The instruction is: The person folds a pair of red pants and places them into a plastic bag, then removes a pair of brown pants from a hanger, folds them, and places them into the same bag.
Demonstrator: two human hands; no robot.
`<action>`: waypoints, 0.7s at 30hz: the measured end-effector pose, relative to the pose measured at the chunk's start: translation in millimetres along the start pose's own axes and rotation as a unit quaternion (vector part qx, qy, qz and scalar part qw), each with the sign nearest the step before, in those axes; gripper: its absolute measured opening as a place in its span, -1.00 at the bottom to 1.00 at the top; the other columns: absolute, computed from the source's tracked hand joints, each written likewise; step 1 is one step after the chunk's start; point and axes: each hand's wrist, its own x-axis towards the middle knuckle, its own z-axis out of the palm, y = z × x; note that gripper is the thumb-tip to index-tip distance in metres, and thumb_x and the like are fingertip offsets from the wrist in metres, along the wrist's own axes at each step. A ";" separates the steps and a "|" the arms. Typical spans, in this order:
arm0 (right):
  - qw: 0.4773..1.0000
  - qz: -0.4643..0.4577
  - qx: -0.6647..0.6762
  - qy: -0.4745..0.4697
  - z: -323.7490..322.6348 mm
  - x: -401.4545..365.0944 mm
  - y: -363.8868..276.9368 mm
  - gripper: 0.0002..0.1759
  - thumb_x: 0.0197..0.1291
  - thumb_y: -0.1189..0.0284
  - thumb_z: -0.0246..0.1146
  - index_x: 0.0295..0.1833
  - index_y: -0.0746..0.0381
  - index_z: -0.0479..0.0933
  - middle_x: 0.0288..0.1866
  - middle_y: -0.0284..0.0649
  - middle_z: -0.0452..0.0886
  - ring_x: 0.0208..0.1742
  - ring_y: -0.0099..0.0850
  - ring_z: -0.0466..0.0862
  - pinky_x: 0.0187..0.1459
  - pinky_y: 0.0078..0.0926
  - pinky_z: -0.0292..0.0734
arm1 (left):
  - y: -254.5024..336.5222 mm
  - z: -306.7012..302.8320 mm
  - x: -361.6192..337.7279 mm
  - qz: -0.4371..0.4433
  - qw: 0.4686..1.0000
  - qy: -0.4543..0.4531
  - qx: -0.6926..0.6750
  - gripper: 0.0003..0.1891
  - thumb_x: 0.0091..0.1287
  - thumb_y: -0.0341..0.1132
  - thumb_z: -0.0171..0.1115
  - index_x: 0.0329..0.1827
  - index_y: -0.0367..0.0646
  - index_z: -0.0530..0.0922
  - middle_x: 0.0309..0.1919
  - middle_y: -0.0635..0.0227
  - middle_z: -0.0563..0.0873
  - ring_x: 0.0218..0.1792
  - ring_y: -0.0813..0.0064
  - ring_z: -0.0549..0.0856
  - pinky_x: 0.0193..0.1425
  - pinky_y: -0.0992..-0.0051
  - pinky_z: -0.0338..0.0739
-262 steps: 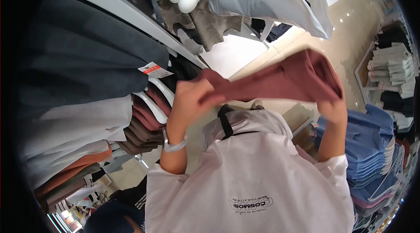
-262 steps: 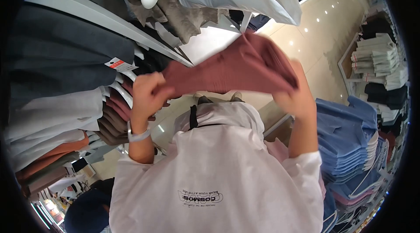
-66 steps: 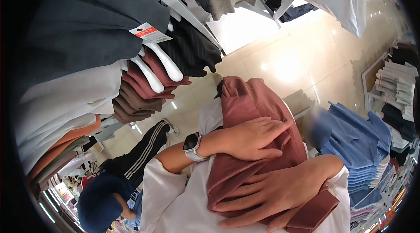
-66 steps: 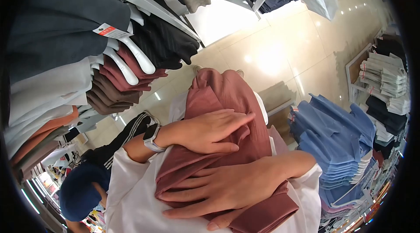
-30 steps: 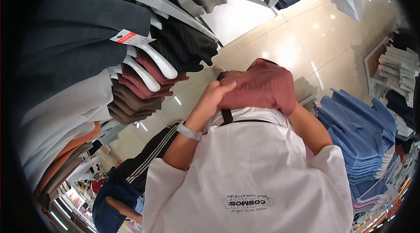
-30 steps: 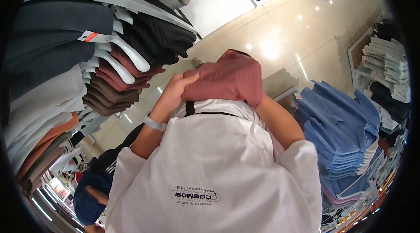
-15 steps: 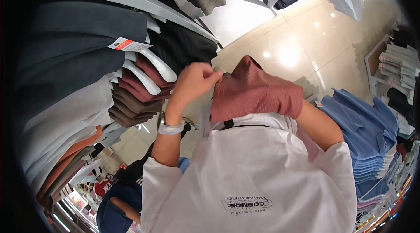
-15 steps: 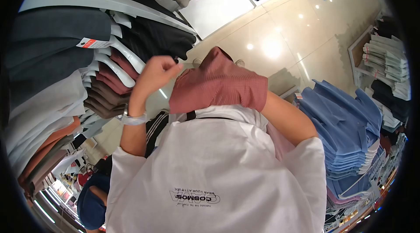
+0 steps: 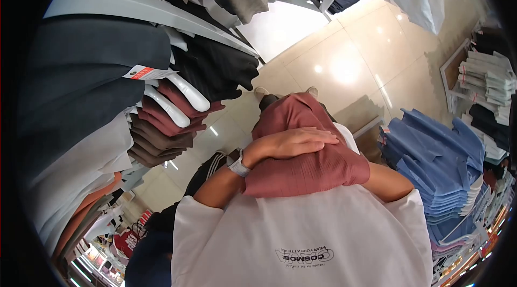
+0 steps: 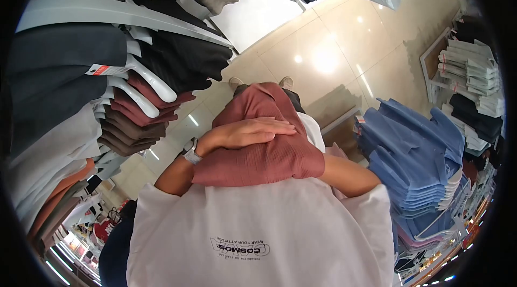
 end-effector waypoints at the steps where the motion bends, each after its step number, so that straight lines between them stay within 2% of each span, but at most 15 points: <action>1: 1.000 -0.002 -0.002 -0.001 0.6 0.8 -0.4 -0.57 0.30 0.39 0.15 0.20 0.41 0.45 0.19 0.05 0.52 0.28 -0.13 0.45 0.27 -0.25 0.31 | -0.4 0.1 -1.9 0.003 1.000 0.002 0.031 -0.53 0.53 -0.21 -0.17 0.41 -0.25 0.30 0.43 0.16 0.33 0.48 0.26 0.20 0.55 0.33 -0.04; 13: 0.999 -0.028 -0.017 -0.012 6.7 8.2 -8.4 -0.59 0.29 0.43 0.17 0.18 0.41 0.47 0.18 0.04 0.54 0.27 -0.15 0.48 0.26 -0.28 0.33 | 36.0 -37.3 8.4 0.001 0.994 -0.027 -0.110 -0.52 0.55 -0.21 -0.26 0.40 -0.32 0.31 0.40 0.20 0.38 0.48 0.31 0.21 0.54 0.34 -0.02; 17: 0.999 -0.032 -0.019 -0.018 10.7 2.5 -11.3 -0.60 0.28 0.44 0.17 0.18 0.42 0.47 0.17 0.04 0.55 0.26 -0.16 0.49 0.25 -0.29 0.34 | 24.2 -30.9 16.6 0.021 0.998 -0.051 -0.024 -0.50 0.56 -0.15 -0.24 0.39 -0.32 0.31 0.40 0.19 0.37 0.49 0.32 0.19 0.55 0.34 -0.08; 21: 0.999 -0.034 -0.019 -0.022 10.1 3.2 -13.4 -0.61 0.27 0.45 0.18 0.17 0.42 0.48 0.16 0.03 0.55 0.26 -0.17 0.49 0.25 -0.30 0.34 | 4.6 -11.6 13.3 0.030 0.996 -0.078 -0.022 -0.52 0.55 -0.18 -0.20 0.40 -0.29 0.32 0.41 0.19 0.36 0.49 0.30 0.19 0.55 0.33 -0.08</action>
